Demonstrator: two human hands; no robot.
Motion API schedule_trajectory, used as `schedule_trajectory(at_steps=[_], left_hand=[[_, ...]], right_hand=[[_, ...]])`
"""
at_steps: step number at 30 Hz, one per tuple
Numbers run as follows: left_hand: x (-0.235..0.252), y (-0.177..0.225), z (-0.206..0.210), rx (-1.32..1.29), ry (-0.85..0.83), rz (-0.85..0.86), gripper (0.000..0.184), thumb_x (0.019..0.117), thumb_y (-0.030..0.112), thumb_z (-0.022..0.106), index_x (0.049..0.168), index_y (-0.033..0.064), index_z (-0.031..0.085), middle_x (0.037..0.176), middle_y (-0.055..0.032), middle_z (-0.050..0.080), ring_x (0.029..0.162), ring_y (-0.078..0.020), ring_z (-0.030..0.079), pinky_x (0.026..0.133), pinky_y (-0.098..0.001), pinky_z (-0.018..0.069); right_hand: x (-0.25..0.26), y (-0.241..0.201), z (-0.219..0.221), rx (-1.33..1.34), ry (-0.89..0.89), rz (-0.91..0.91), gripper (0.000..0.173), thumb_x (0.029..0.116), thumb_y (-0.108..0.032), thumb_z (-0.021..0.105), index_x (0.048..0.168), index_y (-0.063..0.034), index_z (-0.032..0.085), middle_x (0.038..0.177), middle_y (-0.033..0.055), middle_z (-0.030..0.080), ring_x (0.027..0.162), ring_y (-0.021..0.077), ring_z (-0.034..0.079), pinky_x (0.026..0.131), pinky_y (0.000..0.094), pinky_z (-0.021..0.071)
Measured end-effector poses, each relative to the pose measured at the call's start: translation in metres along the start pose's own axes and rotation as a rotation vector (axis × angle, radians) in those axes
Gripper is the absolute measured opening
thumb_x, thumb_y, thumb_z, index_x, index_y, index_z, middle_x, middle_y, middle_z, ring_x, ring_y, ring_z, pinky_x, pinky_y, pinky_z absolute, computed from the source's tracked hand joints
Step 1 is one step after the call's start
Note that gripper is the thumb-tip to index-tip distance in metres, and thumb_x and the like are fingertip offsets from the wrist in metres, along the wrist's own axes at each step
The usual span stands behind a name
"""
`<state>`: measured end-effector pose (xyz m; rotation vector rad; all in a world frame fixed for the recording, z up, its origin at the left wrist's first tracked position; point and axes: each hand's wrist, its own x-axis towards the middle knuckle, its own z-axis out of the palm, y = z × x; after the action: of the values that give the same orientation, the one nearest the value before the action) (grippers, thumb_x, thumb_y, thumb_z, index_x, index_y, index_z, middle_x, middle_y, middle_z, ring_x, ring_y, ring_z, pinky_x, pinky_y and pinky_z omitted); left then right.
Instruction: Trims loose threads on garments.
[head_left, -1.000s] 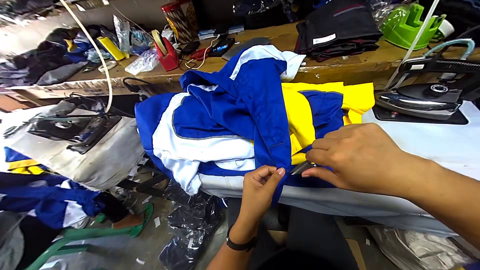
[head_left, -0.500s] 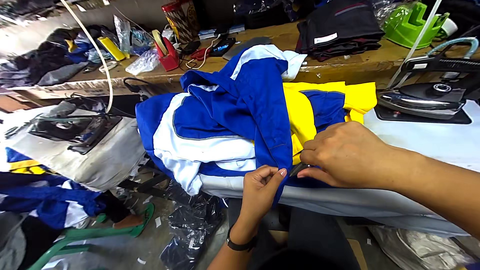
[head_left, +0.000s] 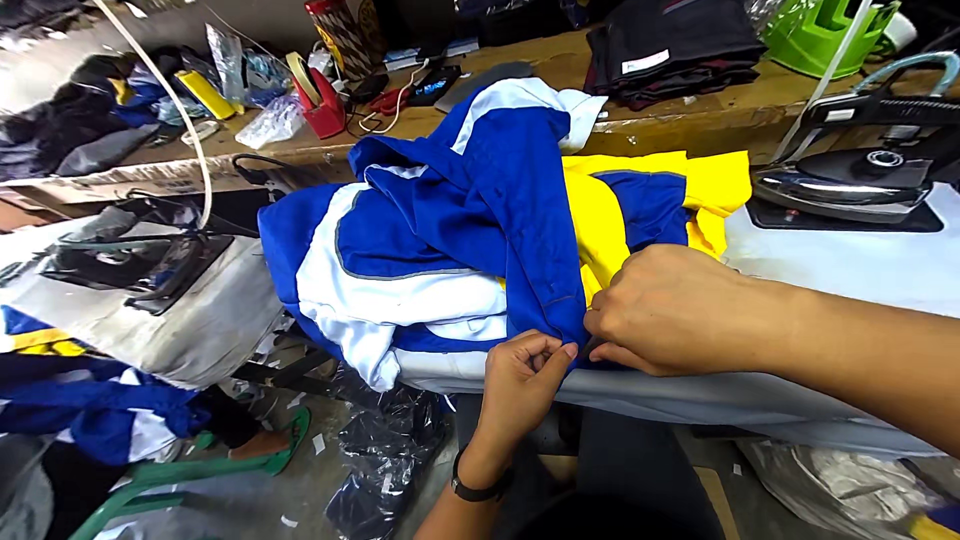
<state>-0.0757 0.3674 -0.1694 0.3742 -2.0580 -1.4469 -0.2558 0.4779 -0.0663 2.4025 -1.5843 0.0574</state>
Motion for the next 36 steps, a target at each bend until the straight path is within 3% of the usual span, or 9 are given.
schedule_trajectory(at_steps=[7,10,12,16,18,23,27,30,36], left_hand=[[0.0,-0.01,0.001,0.108,0.038,0.031,0.018,0.0951,0.018,0.066,0.084,0.0064,0.076,0.079,0.0051,0.067,0.069,0.0028,0.056,0.062,-0.0153,0.0459],[-0.004,-0.01,0.006,-0.136,0.053,-0.079,0.013,0.0948,0.007,0.066,0.09,0.0007,0.076,0.085,0.0004,0.072,0.074,-0.0004,0.064,0.068,-0.0171,0.0539],[-0.007,-0.004,0.01,-0.418,0.047,-0.273,0.011,0.0952,0.001,0.063,0.091,0.0006,0.074,0.081,-0.0002,0.072,0.068,-0.0017,0.064,0.063,-0.0176,0.0532],[-0.009,-0.002,0.02,-0.781,0.051,-0.502,0.016,0.0983,0.0,0.056,0.091,0.0025,0.071,0.083,-0.005,0.073,0.073,-0.0094,0.071,0.069,-0.0259,0.0602],[-0.011,-0.002,0.024,-0.786,0.068,-0.481,0.017,0.0982,0.001,0.055,0.09,0.0029,0.07,0.083,-0.005,0.073,0.074,-0.0099,0.071,0.071,-0.0267,0.0607],[-0.014,-0.003,0.023,-0.606,0.105,-0.281,0.017,0.0978,-0.001,0.056,0.09,0.0019,0.071,0.085,-0.0014,0.072,0.079,-0.0062,0.069,0.077,-0.0239,0.0581],[-0.015,-0.006,0.025,-0.722,0.091,-0.269,0.016,0.0996,0.002,0.056,0.094,0.0036,0.07,0.09,-0.0027,0.073,0.083,-0.0069,0.069,0.08,-0.0242,0.0579],[-0.015,-0.011,0.025,-0.769,0.064,-0.31,0.014,0.0991,0.005,0.059,0.094,0.0051,0.072,0.093,-0.0028,0.072,0.08,-0.005,0.067,0.071,-0.0207,0.0557],[-0.014,-0.006,0.02,-0.759,0.117,-0.415,0.019,0.0991,0.004,0.057,0.091,0.003,0.073,0.079,-0.0027,0.07,0.067,-0.004,0.064,0.062,-0.0182,0.0527]], right_hand=[[-0.009,-0.001,-0.008,-0.017,-0.025,0.123,0.031,0.082,-0.039,0.077,0.07,-0.012,0.068,0.059,0.0014,0.056,0.053,0.0208,0.058,0.049,0.0386,0.0418],[-0.031,-0.001,-0.003,0.08,0.05,0.299,0.039,0.0839,-0.054,0.069,0.075,-0.0154,0.067,0.06,-0.0018,0.054,0.054,0.0188,0.058,0.046,0.0388,0.0419],[-0.04,-0.008,0.018,0.307,0.145,0.531,0.039,0.0865,-0.057,0.065,0.08,-0.0192,0.065,0.062,-0.0073,0.053,0.055,0.0104,0.055,0.048,0.0339,0.04],[-0.038,-0.04,0.082,1.182,0.4,0.821,0.017,0.1002,-0.027,0.062,0.094,-0.012,0.069,0.078,-0.0099,0.063,0.069,-0.0055,0.056,0.064,0.0154,0.0471],[-0.031,-0.055,0.095,1.458,0.555,0.823,0.01,0.0995,-0.016,0.06,0.092,-0.0124,0.065,0.073,-0.0137,0.058,0.06,-0.0079,0.049,0.056,0.011,0.0405],[-0.024,-0.064,0.108,1.598,0.757,0.812,0.008,0.0963,-0.01,0.063,0.092,-0.0159,0.062,0.069,-0.0161,0.054,0.054,-0.0069,0.045,0.051,0.0106,0.037],[-0.017,-0.069,0.112,1.804,0.802,0.796,0.011,0.0973,-0.007,0.061,0.09,-0.0158,0.061,0.065,-0.0138,0.053,0.05,-0.0056,0.042,0.048,0.0118,0.0352],[-0.01,-0.079,0.117,1.771,0.867,0.864,0.01,0.0979,-0.009,0.062,0.089,-0.0144,0.062,0.066,-0.0126,0.053,0.051,-0.005,0.043,0.048,0.0121,0.0355],[-0.009,-0.088,0.117,1.093,0.955,0.852,0.014,0.0912,-0.008,0.064,0.103,-0.0005,0.062,0.079,-0.0054,0.06,0.065,-0.0062,0.052,0.058,0.0086,0.0436]])
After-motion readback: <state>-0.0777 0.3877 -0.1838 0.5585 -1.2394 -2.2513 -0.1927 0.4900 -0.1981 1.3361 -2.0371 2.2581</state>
